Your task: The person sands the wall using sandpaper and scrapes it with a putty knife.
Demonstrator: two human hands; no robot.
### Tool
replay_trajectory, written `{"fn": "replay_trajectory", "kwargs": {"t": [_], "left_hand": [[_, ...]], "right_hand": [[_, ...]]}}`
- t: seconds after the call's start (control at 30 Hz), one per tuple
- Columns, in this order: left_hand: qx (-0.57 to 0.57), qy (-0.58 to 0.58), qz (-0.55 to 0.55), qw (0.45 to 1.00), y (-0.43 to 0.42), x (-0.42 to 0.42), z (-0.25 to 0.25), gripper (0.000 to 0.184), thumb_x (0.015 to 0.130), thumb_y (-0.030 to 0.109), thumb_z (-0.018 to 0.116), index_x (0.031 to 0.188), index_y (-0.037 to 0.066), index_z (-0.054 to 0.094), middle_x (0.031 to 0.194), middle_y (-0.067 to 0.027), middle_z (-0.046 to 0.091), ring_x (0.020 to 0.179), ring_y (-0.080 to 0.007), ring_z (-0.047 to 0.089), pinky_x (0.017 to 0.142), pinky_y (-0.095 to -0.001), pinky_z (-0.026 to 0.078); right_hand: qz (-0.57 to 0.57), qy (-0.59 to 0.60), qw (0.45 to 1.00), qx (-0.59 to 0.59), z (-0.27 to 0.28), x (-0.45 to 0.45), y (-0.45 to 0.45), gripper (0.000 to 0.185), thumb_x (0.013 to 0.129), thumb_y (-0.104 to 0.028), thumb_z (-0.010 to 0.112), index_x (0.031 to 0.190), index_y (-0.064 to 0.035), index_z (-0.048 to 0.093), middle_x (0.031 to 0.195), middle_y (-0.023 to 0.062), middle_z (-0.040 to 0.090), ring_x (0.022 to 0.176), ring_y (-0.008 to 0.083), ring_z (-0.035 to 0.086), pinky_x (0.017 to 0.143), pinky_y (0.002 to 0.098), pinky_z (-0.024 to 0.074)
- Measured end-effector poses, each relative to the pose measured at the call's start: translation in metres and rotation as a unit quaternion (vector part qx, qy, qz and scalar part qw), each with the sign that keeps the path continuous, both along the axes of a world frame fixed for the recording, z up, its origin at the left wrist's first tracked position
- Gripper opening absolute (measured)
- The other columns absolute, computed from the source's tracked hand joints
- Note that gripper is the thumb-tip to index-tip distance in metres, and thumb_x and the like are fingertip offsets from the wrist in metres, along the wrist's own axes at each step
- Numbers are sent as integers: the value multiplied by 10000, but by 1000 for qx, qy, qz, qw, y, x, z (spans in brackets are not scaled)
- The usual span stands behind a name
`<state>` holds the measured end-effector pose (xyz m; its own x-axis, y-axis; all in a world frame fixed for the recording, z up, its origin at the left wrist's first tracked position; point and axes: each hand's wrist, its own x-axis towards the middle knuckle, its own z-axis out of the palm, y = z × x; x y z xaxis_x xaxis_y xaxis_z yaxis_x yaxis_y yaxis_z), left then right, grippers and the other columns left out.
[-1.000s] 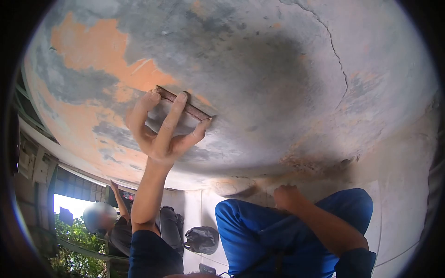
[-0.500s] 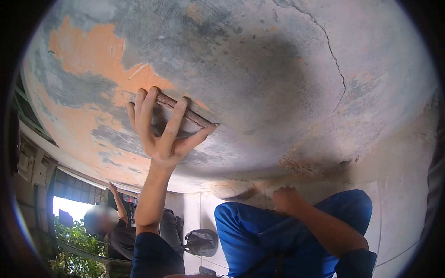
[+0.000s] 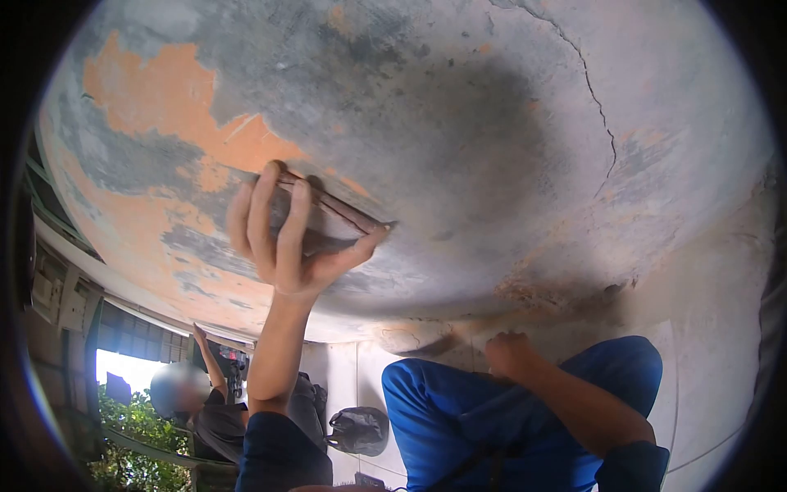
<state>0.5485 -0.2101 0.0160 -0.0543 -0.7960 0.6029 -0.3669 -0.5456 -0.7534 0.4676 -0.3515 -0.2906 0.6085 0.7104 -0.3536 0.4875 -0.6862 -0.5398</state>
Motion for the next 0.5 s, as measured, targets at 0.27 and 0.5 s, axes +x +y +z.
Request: {"fn": "replay_trajectory", "kwargs": {"t": [0.27, 0.5], "left_hand": [[5, 5, -35, 999, 0, 8, 26, 726, 673, 555, 819, 1182, 65, 654, 1297, -210, 569, 1230, -349, 504, 999, -450, 442], [53, 69, -28, 996, 4, -2, 18, 752, 625, 539, 851, 1141, 23, 672, 1244, -176, 610, 1194, -327, 531, 962, -422, 483]], "right_hand": [[11, 0, 1000, 2, 5, 1, -5, 389, 822, -348, 726, 1010, -11, 674, 986, 175, 702, 939, 322, 685, 850, 416, 544], [14, 23, 1000, -12, 9, 2, -4, 425, 839, -354, 709, 1076, -8, 643, 1056, 174, 684, 1000, 309, 661, 881, 426, 526]]}}
